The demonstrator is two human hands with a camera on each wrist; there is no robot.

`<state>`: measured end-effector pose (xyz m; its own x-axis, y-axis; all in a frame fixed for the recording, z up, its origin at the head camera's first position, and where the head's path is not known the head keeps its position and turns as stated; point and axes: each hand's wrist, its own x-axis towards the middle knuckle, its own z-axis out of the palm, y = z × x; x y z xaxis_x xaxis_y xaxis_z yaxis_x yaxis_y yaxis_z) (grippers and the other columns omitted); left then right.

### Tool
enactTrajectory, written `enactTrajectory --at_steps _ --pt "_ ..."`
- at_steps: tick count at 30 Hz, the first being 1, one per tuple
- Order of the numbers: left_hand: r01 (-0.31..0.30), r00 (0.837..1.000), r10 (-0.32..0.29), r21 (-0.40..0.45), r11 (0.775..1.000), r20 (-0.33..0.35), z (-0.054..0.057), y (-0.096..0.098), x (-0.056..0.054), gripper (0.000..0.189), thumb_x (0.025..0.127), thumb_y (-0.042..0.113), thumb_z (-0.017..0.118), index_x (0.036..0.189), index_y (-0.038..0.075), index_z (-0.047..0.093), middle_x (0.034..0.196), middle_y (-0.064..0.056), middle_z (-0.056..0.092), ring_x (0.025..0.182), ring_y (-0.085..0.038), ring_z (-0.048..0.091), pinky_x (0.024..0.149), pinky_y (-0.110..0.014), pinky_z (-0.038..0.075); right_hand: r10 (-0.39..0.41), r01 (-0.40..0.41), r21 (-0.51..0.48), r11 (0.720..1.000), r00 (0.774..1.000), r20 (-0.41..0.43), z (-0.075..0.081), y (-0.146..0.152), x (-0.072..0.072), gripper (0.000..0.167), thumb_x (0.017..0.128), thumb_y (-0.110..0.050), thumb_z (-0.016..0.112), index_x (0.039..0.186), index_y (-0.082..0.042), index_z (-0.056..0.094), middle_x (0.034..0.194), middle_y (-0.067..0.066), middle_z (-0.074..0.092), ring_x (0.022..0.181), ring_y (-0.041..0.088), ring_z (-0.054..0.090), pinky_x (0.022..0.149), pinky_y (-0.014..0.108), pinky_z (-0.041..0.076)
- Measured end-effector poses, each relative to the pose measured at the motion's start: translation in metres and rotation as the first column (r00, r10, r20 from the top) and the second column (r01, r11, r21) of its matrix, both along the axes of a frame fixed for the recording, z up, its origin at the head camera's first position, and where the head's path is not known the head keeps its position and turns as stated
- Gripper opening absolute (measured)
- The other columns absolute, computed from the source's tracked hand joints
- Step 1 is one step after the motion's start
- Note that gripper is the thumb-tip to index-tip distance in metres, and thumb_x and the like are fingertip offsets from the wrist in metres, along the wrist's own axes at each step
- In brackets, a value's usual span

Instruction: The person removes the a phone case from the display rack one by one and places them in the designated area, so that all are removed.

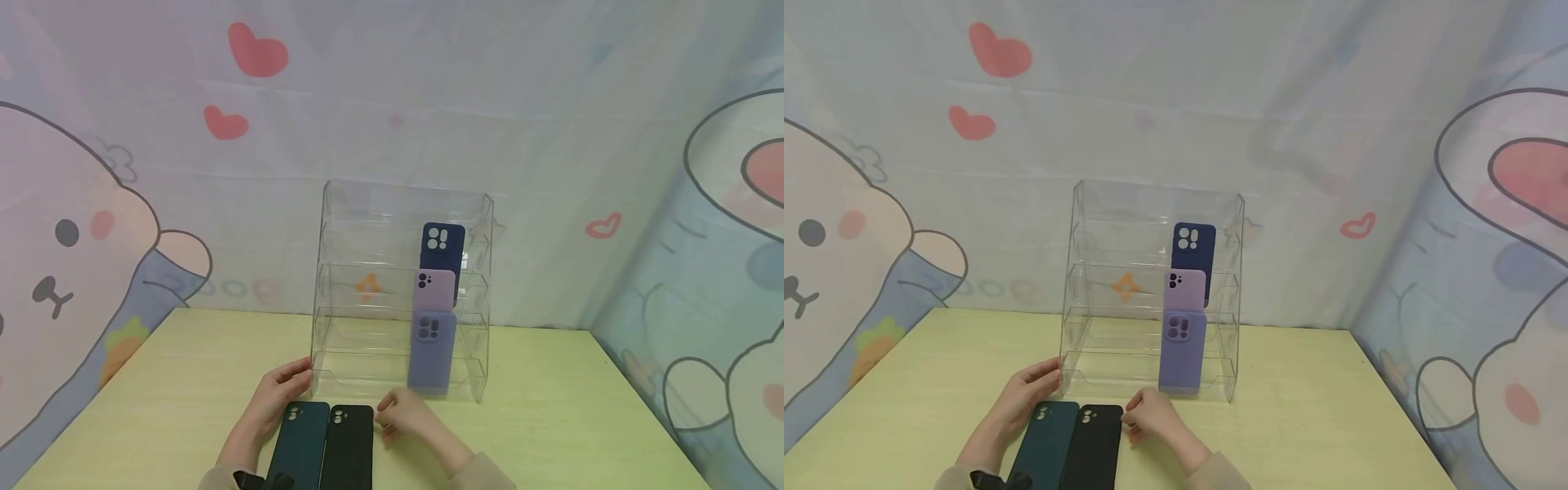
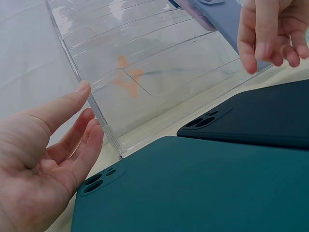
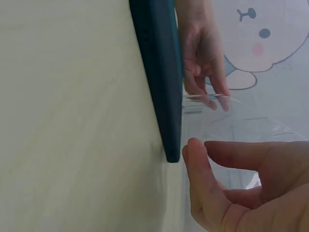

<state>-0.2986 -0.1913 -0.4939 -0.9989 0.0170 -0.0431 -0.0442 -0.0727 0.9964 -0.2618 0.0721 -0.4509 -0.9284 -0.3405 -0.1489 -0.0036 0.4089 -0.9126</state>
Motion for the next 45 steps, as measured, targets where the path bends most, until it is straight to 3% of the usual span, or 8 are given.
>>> enactTrajectory --at_steps 13,23,29,37,41,45 --pt "0.003 1.0 -0.003 0.004 1.0 0.001 0.001 0.0 0.001 0.051 0.097 0.011 0.06 0.142 -0.006 0.045 0.143 -0.023 0.048 0.118 -0.017 0.059 0.096 -0.02 0.052 0.042 -0.037 0.058 0.998 0.994 -0.098 0.031 0.031 -0.008 0.027 0.087 -0.013 0.069 0.106 0.007 0.064 0.086 0.013 0.071 0.068 0.016 0.067 0.062 0.032 0.061" --pt "-0.001 1.0 0.001 -0.008 1.0 0.002 0.0 -0.001 0.001 0.051 0.097 0.012 0.06 0.142 -0.006 0.045 0.14 -0.023 0.05 0.117 -0.018 0.059 0.095 -0.019 0.053 -0.055 0.06 0.013 0.998 0.974 -0.221 0.053 0.061 -0.023 0.031 0.088 -0.013 0.068 0.111 0.008 0.062 0.097 0.017 0.07 0.081 0.021 0.068 0.075 0.037 0.062" --pt "0.002 1.0 -0.001 -0.01 1.0 0.005 0.001 0.0 0.001 0.051 0.097 0.012 0.06 0.142 -0.006 0.045 0.141 -0.023 0.049 0.119 -0.02 0.058 0.095 -0.02 0.053 -0.19 0.182 -0.055 0.982 0.938 -0.291 0.061 0.074 -0.032 0.028 0.088 -0.008 0.067 0.112 0.006 0.061 0.102 0.018 0.068 0.085 0.018 0.065 0.077 0.035 0.06" --pt "0.012 1.0 -0.012 -0.003 1.0 0.009 0.003 0.001 0.002 0.052 0.097 0.012 0.06 0.143 -0.006 0.043 0.143 -0.024 0.046 0.123 -0.023 0.055 0.096 -0.019 0.052 -0.403 0.384 -0.127 0.915 0.842 -0.359 0.066 0.086 -0.041 0.029 0.087 -0.006 0.068 0.115 0.001 0.062 0.107 0.017 0.068 0.093 0.02 0.066 0.076 0.022 0.057" --pt "0.013 1.0 -0.013 0.001 1.0 0.014 0.003 0.0 0.003 0.052 0.097 0.012 0.06 0.143 -0.006 0.042 0.144 -0.023 0.046 0.123 -0.022 0.055 0.096 -0.019 0.052 -0.436 0.413 -0.142 0.899 0.82 -0.37 0.067 0.092 -0.044 0.029 0.088 -0.005 0.069 0.114 0.003 0.062 0.108 0.02 0.068 0.093 0.021 0.066 0.073 0.018 0.054" --pt "0.009 1.0 -0.01 0.007 1.0 0.013 0.002 0.0 0.002 0.053 0.097 0.012 0.06 0.143 -0.006 0.042 0.144 -0.023 0.046 0.123 -0.022 0.055 0.096 -0.019 0.052 -0.444 0.422 -0.143 0.895 0.814 -0.376 0.07 0.095 -0.046 0.029 0.088 -0.006 0.068 0.115 0.004 0.062 0.111 0.021 0.067 0.094 0.021 0.066 0.073 0.017 0.053"
